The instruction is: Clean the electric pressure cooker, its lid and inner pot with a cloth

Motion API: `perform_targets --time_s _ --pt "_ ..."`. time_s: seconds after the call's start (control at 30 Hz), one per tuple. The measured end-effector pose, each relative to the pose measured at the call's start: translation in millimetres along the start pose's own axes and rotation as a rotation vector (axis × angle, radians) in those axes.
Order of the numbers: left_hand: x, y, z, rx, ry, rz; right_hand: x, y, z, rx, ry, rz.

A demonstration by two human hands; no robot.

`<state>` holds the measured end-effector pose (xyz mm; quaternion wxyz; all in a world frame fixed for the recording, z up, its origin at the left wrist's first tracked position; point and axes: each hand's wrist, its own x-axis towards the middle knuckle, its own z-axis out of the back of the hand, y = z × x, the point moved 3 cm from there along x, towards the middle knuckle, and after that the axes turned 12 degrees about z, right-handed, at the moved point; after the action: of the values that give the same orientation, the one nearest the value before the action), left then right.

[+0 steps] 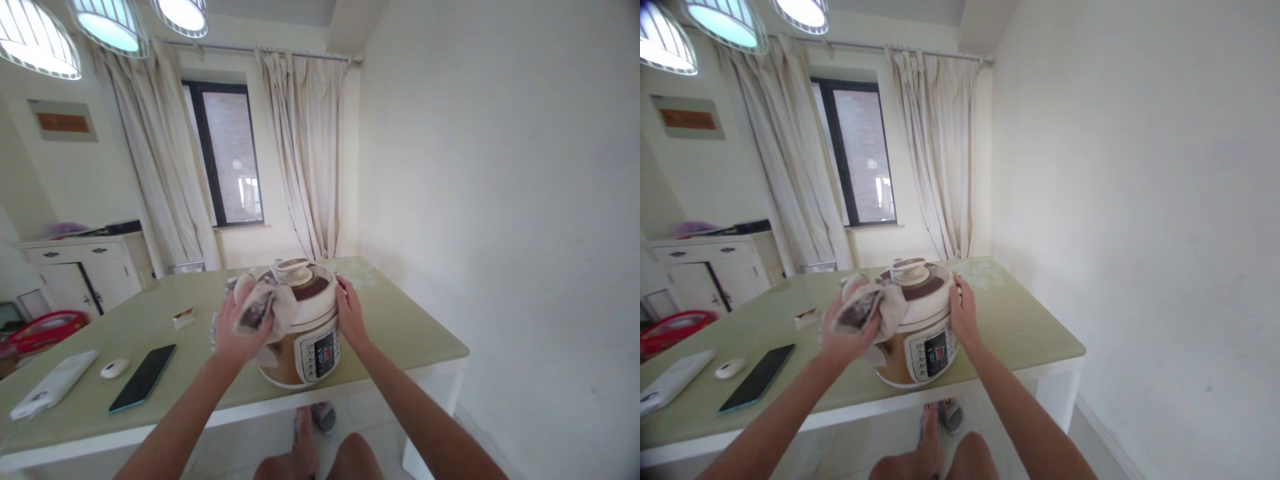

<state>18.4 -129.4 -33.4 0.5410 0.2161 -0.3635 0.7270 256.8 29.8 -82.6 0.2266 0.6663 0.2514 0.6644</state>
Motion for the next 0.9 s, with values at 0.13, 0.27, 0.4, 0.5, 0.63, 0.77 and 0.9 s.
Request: perform_targets --time_s 0.13,0.27,0.4,0.5,0.63,0.77,0.9 --pt "-19 -52 -7.5 0.128 -0.144 -0.371 -52 15 -7 0.037 -0.004 0.108" --pt "-35 -59 -24.4 0.187 -0.240 -0.545 -55 8 -10 0.027 -0.013 0.223" --pt "-50 -63 -39.4 0.188 -0.324 -0.719 -40 -5 -11 0.013 -0.001 0.248" --pt "-63 -65 -50.4 0.140 -0.368 -0.772 -36 -12 -12 0.043 -0.010 0.257" --pt "-84 -54 -70.8 0.092 -0.393 -0.708 -58 -36 -11 0.066 -0.001 0.182" --pt "-115 -32 -99.4 0.036 -0.400 -0.637 -95 -79 -7 0.030 -0.056 -0.059" --pt "-149 -13 -129.0 -0.029 -0.395 -0.529 -108 -95 -6 0.042 -0.050 -0.078"
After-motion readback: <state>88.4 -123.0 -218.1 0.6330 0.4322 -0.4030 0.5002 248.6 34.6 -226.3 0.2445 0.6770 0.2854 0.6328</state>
